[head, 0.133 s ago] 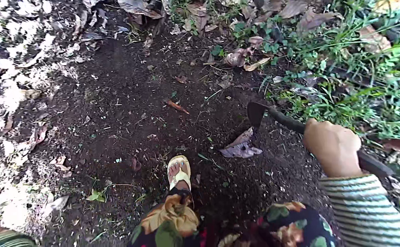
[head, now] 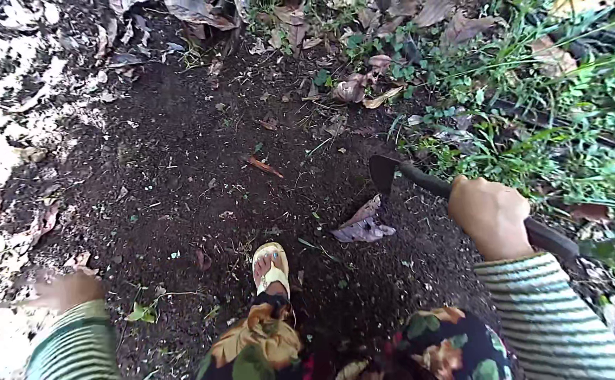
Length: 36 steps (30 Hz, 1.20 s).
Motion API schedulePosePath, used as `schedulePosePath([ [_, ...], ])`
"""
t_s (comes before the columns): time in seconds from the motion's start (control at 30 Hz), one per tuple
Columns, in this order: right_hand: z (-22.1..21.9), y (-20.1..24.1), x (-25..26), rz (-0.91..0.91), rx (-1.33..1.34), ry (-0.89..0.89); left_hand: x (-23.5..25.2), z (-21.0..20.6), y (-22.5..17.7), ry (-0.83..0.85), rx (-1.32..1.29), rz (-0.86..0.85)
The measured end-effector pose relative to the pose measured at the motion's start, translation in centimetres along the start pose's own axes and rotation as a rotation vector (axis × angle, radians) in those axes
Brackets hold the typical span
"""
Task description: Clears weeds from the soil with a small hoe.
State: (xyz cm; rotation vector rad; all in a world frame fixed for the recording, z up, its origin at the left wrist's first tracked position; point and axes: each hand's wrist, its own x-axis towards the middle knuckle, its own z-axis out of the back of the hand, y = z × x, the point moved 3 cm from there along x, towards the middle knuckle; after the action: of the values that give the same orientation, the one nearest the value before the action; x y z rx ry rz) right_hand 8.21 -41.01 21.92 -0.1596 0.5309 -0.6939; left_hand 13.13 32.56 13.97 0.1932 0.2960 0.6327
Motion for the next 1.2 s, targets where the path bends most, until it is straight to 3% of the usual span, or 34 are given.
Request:
schedulePosePath([
  [0.07, 0.1, 0.1, 0.1, -0.005, 0.006, 0.011, -2.4, -1.2, -13.1, 0.086, -0.084, -0.467],
  [0.17, 0.2, 0.4, -0.2, -0.018, -0.002, 0.037, -8.9, -6.7, -31.0, 0.119, -0.151, -1.035],
  [0.27, 0.6, 1.5, -0.9, -0.036, 0.017, 0.097, -20.3, -10.4, -42.5, 0.285, -0.17, -1.54],
  [0.37, 1.1, 2.7, -1.2, -0.084, 0.028, 0.166, -27.7, -12.0, -47.5, 0.444, -0.024, -1.773],
  [0.43, 1.1, 3.2, -1.2, -0.128, 0.041, 0.228, -28.6, -12.9, -49.0, 0.469, 0.04, -1.82],
  [0.57, 0.8, 3.6, -1.3, -0.184, 0.058, 0.292, -27.1, -12.4, -49.9, 0.572, -0.071, -1.949],
  [0.67, 1.3, 4.2, -1.2, -0.2, 0.064, 0.286, -23.7, -9.7, -49.5, 0.701, -0.094, -1.981],
  [0.77, 2.4, 5.6, -0.6, -0.237, 0.087, 0.359, -17.5, -5.2, -48.2, 0.613, -0.24, -1.895],
  [0.93, 3.2, 8.2, -0.6, -0.292, 0.159, 0.43, -3.6, 0.6, -47.4, 0.329, -0.365, -1.416],
  [1.03, 3.6, 8.9, -0.3, -0.331, 0.147, 0.441, 1.3, 0.1, -48.6, 0.318, -0.26, -1.133],
  [1.2, 3.8, 9.1, 0.2, -0.333, 0.135, 0.468, -0.9, -4.4, -49.2, 0.493, -0.031, -0.934],
])
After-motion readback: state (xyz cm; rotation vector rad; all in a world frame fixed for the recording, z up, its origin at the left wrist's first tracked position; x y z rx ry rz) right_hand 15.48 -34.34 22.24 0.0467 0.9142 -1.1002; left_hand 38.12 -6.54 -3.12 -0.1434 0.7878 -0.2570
